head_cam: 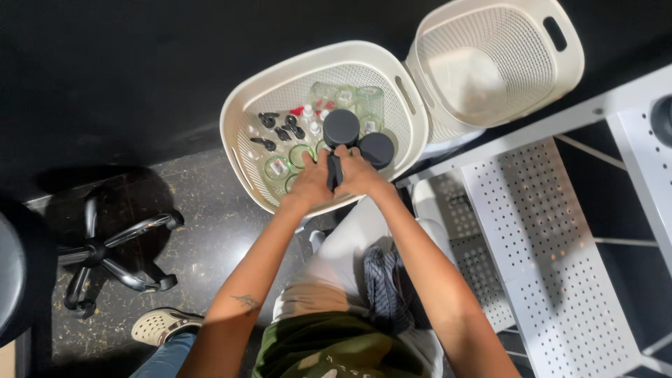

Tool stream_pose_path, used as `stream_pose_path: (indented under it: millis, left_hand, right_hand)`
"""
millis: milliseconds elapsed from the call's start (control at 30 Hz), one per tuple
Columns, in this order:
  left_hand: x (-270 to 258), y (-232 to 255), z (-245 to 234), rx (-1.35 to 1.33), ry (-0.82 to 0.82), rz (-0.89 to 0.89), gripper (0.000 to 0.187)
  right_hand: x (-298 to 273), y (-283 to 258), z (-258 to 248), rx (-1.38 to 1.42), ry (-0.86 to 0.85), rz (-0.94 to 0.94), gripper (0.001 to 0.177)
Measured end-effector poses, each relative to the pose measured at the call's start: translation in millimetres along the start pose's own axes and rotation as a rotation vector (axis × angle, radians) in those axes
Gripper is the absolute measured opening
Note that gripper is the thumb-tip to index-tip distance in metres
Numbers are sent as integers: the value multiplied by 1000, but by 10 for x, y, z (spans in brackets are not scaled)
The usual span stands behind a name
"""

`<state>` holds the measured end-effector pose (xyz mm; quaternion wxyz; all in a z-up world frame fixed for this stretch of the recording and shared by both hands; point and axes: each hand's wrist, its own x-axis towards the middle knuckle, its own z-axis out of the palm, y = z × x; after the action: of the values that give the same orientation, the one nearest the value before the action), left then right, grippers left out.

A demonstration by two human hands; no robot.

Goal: The person sits on a low stool and wipes the lids of small jars with a grey cloth. They pick up a jar from a white basket, wipe the lid thoroughly, and place it on a white perforated shelf. This process is repeated for several jars.

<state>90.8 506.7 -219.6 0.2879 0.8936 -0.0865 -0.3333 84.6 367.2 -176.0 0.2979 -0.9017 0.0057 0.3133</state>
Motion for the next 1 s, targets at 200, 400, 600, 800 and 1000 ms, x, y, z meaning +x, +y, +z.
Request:
stream_pose_path:
  millis: [200, 400, 600, 800, 1000]
  left_hand:
    - [-206, -111, -335, -445, 19, 220, 96]
    - [-1104, 370, -529, -1091, -234, 385, 78]
    - [-1236, 427, 143, -1580, -406, 253, 43]
    - [-1487, 690, 248, -1766, -599, 24, 38]
    - [-1401, 508, 663, -1946, -971, 215, 55]
  right_hand:
    - [-326, -104, -334, 211, 61, -261, 94]
    - [-1346, -113, -451, 606, 155, -517, 81]
    - [-2120, 467, 125, 742, 506, -251, 37]
    - [-2553, 609, 1193, 227, 287, 3, 64]
    - [-2769, 850, 862, 887, 717, -24, 42]
